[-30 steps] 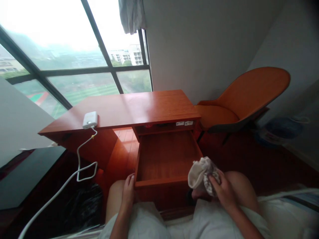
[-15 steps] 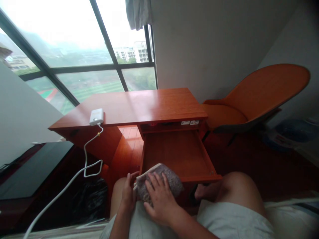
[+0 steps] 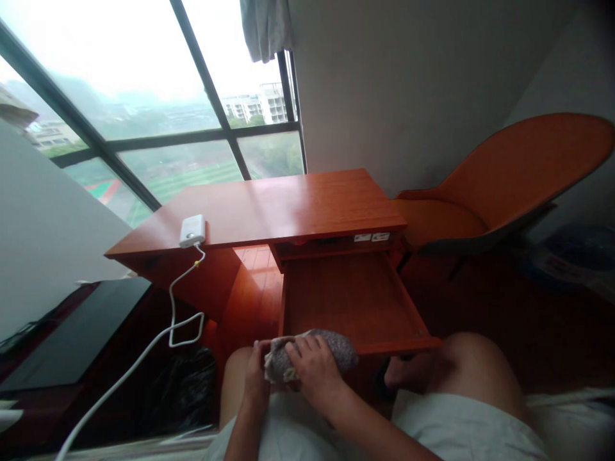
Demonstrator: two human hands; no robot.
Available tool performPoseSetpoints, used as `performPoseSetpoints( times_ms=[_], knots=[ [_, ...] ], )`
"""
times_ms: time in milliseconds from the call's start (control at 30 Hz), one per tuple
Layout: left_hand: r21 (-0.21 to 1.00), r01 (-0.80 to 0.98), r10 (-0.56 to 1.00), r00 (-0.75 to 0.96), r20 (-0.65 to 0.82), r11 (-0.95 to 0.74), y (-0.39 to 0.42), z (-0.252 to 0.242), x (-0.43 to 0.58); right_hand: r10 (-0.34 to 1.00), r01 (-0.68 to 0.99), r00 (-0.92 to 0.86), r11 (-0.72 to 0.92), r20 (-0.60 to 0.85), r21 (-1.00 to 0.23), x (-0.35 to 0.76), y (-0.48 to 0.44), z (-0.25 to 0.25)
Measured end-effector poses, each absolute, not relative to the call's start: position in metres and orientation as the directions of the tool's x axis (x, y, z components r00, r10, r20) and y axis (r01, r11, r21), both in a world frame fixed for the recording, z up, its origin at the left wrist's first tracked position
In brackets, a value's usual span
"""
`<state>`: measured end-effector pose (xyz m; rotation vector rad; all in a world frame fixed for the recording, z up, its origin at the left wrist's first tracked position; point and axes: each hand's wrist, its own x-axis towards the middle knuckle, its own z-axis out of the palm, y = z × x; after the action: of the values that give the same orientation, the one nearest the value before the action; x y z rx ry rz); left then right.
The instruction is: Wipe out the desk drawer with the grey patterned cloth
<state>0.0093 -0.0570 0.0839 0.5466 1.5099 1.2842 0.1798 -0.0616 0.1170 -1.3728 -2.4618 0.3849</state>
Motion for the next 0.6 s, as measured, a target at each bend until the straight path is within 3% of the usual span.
performPoseSetpoints(
  times_ms=[100, 233, 367, 500, 600],
  knots=[
    [0.961, -0.062, 0.878, -0.394, -0.271, 0.269, -0.056, 0.075, 0.007, 0.874, 0.779, -0.475, 0.470, 0.098, -0.416, 0.226, -0.066, 0.114],
    [0.967, 0.046, 0.899, -0.383, -0.214, 0.250, -0.055, 0.073, 0.005, 0.896, 0.793, -0.438, 0.423, 0.073, -0.438, 0.310, -0.069, 0.105],
    [0.964, 0.108, 0.904, -0.386, -0.185, 0.243, -0.055, 0.078, 0.007, 0.914, 0.845, -0.391, 0.404, 0.112, -0.350, 0.403, -0.074, 0.096],
    [0.972, 0.099, 0.913, -0.374, -0.163, 0.214, -0.055, 0.081, 0.008, 0.885, 0.876, -0.413, 0.451, 0.215, -0.172, 0.457, -0.082, 0.096],
    [0.977, 0.028, 0.902, -0.390, -0.184, 0.211, -0.053, 0.082, 0.010, 0.900, 0.895, -0.381, 0.417, 0.214, -0.159, 0.454, -0.084, 0.098]
  ],
)
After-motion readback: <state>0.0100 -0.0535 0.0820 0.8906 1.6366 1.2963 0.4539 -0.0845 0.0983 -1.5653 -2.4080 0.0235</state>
